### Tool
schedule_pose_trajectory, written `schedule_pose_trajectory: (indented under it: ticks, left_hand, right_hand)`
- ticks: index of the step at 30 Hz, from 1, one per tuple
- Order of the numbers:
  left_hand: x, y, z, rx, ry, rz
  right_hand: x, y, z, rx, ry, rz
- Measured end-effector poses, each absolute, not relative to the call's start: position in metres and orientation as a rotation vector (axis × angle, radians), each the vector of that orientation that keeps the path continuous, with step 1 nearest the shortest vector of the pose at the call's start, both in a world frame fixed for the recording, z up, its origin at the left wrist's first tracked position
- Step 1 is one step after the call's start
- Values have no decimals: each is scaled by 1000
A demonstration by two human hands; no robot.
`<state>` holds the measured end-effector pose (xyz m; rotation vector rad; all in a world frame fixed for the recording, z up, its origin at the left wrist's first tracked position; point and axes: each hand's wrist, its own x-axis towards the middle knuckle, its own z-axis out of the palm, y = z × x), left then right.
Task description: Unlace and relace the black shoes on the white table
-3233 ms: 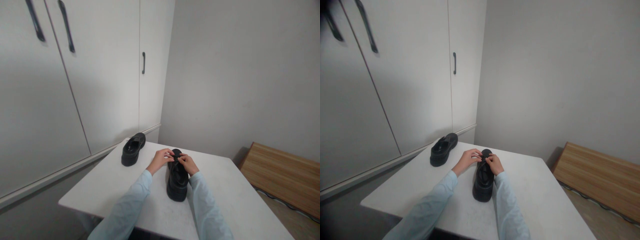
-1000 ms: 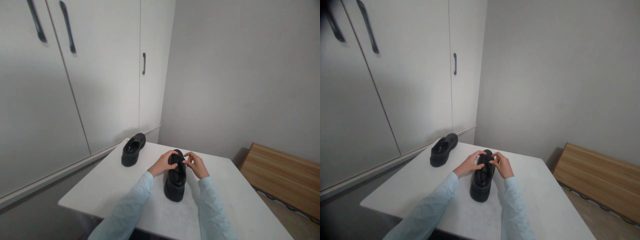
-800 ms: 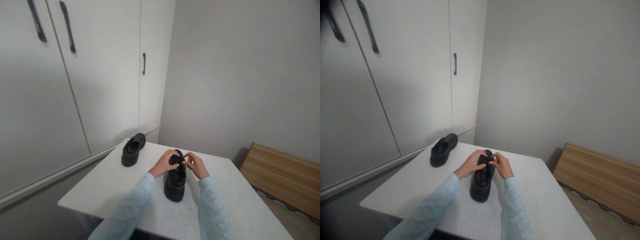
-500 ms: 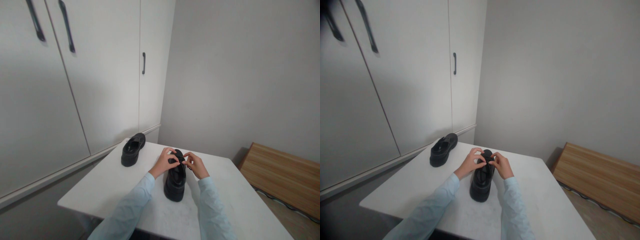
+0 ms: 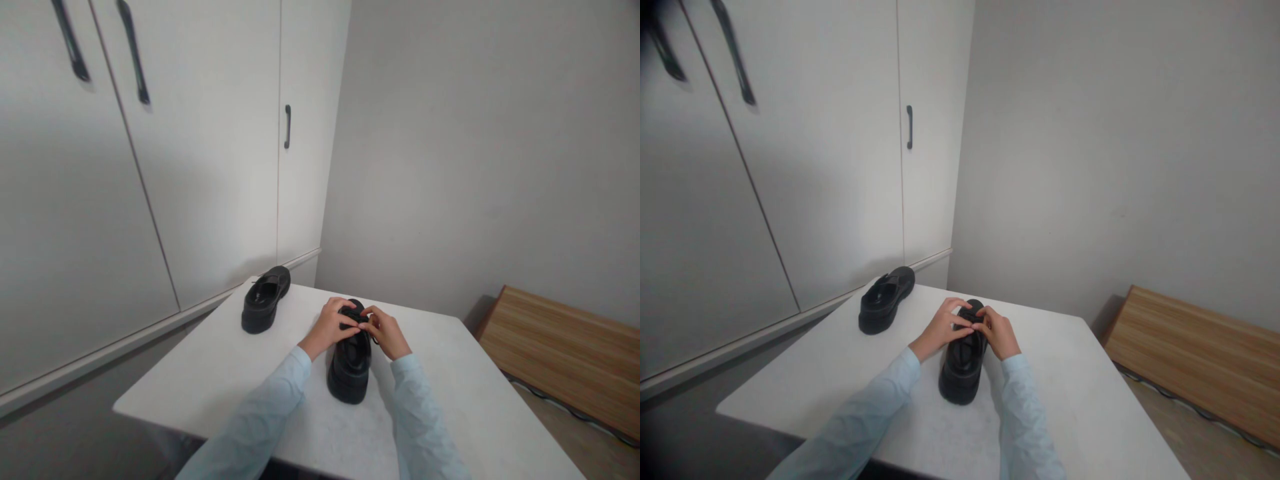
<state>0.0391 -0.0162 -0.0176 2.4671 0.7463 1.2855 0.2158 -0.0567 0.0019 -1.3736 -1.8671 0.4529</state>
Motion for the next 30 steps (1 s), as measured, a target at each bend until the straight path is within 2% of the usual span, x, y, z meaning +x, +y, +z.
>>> schedule_pose_trajectory:
  ticks: [12, 21, 30]
  left_hand:
    - [49, -22, -18, 2426, 1002, 1196]
    - [49, -22, -21, 2457, 932, 1247]
    - [44, -25, -15, 2614, 849, 1176]
  right_hand:
    - [216, -54, -2, -1414, -1940, 328]
    - [225, -53, -1, -1403, -1902, 236]
    - [229, -49, -16, -1286, -1881, 747]
